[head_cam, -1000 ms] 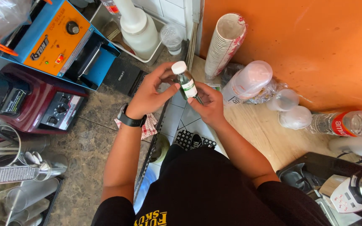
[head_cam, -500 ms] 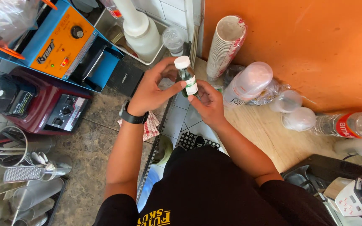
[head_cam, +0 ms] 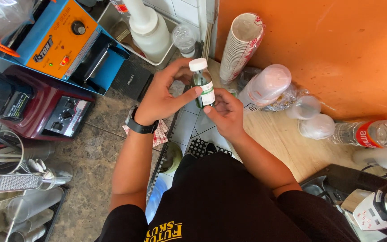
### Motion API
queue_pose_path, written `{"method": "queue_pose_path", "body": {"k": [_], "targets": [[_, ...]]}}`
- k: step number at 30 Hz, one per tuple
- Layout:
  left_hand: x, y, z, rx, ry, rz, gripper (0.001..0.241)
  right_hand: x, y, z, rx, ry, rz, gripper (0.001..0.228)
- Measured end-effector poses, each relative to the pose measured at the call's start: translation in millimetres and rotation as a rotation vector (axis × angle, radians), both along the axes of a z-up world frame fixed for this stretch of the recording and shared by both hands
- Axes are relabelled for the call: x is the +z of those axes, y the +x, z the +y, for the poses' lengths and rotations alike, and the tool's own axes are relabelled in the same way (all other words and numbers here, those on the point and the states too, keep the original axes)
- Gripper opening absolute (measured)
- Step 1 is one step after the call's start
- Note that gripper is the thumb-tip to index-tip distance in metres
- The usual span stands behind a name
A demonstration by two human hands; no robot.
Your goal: Wiping down a coffee shop counter and tile wall, then organizing barista tools.
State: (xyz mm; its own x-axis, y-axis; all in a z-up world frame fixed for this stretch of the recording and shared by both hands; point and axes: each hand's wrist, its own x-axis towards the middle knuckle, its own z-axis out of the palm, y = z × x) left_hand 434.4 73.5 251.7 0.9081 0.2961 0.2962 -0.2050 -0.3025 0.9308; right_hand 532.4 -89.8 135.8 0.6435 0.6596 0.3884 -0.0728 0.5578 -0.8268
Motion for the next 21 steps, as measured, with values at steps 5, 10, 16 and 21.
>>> {"method": "queue_pose_path", "body": {"k": [5, 10, 16, 21], "targets": [[2, 0, -5, 0.002, -0.006, -0.012, 0.044, 9, -1, -4, 0.048, 0.041, 0.023, 0.032], [6, -1, -10, 0.005, -0.002, -0.030, 0.045, 12, -1, -5, 0.057, 0.050, 0.013, 0.030], [3, -1, -9, -0.003, 0.001, -0.034, 0.045, 17, -1, -7, 0.052, 0.058, 0.003, 0.029], [3, -2, -8, -0.010, -0.020, -0.029, 0.046, 23, -2, -9, 0.039, 0.049, -0.034, 0.033]]}}
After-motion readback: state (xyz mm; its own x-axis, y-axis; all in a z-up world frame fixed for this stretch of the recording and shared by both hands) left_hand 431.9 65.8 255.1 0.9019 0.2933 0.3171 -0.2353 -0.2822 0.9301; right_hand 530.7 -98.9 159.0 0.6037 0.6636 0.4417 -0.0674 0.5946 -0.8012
